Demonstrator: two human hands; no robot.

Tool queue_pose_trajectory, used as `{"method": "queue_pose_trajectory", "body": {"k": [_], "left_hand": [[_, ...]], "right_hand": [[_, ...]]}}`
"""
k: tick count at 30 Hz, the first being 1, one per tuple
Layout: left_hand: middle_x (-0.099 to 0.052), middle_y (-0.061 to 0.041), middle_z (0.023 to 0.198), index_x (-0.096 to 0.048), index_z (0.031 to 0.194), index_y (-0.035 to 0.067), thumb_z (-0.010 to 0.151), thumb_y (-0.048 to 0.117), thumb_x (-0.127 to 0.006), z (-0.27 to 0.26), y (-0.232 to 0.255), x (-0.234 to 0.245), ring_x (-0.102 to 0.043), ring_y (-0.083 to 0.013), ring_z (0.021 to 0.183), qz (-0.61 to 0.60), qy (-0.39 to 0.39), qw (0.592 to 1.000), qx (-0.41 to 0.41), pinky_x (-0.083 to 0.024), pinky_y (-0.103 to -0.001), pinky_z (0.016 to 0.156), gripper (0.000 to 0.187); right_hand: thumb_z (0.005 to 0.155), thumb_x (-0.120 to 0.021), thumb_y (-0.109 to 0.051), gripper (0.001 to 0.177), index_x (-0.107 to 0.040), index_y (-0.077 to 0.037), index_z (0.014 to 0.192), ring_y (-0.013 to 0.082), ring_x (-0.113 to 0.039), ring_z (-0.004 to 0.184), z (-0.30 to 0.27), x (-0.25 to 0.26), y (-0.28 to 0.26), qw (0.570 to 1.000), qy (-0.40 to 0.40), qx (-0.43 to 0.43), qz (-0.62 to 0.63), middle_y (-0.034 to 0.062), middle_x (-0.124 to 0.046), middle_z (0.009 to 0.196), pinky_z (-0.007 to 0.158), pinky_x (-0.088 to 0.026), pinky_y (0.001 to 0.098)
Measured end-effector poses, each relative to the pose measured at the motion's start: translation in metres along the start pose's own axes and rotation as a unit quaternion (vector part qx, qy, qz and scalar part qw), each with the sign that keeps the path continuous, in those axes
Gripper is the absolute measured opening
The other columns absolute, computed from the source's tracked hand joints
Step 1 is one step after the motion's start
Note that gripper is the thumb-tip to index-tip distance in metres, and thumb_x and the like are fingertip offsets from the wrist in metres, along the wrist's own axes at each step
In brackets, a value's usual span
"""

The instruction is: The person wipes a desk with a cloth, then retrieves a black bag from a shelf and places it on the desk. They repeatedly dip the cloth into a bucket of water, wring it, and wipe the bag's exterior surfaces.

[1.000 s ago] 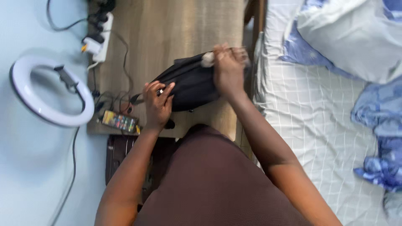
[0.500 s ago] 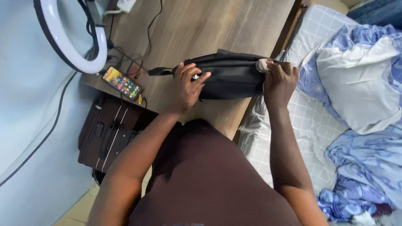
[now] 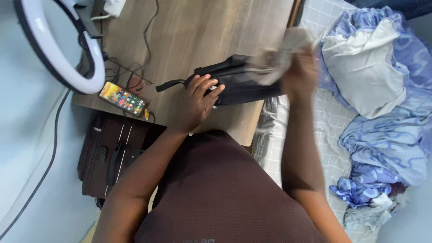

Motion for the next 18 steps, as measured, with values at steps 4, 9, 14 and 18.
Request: {"method": "queue_pose_trajectory", "body": {"k": [4,9,14,18], "left_hand": [[-0.049,-0.012,0.154,-0.051,0.153,0.010,0.102,0.028,-0.070,0.000,-0.011,0.023,-0.047,-0.0330,0.144,-0.036,-0.043,0.998,0.041,-0.039,-0.046,0.122,0.057],[-0.048,-0.018,0.151,-0.035,0.154,0.006,0.086,0.058,-0.081,-0.002,-0.034,0.023,-0.047,-0.0358,0.142,-0.049,0.002,0.993,0.109,-0.038,-0.051,0.119,0.097],[-0.043,-0.025,0.155,-0.013,0.161,0.000,0.084,0.051,-0.086,-0.016,-0.045,-0.002,-0.044,-0.0383,0.145,-0.139,-0.016,0.972,0.187,-0.034,-0.053,0.121,0.118],[-0.029,-0.033,0.163,-0.002,0.162,-0.002,0.083,0.041,-0.091,-0.018,-0.051,-0.007,-0.036,-0.0454,0.150,-0.186,-0.027,0.964,0.186,-0.034,-0.053,0.121,0.127]], "right_hand": [[0.120,-0.053,-0.005,0.019,-0.054,-0.001,0.139,0.0258,-0.065,0.120,-0.027,0.018,-0.031,0.931,0.015,0.074,-0.357,0.0132,-0.066,0.133,0.107,-0.055,0.0384],[0.101,-0.064,0.003,0.030,-0.063,-0.001,0.131,0.0385,-0.052,0.141,-0.067,-0.018,0.000,0.691,-0.084,0.175,-0.696,0.0198,-0.061,0.145,0.118,-0.042,0.0482],[0.097,-0.069,0.004,0.030,-0.071,-0.002,0.127,0.0361,-0.054,0.140,-0.062,-0.068,0.027,0.709,-0.062,0.137,-0.689,0.0167,-0.062,0.144,0.121,-0.042,0.0481],[0.097,-0.068,-0.003,0.028,-0.071,-0.005,0.125,0.0306,-0.058,0.135,-0.054,-0.115,0.071,0.791,-0.162,0.012,-0.590,0.0146,-0.063,0.142,0.112,-0.052,0.0412]]}}
Point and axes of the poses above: each hand's wrist, its own z-axis towards the middle knuckle, its own x-axis out of the back of the hand, y = z × x, the point moved 2 cm from there along z, towards the middle knuckle
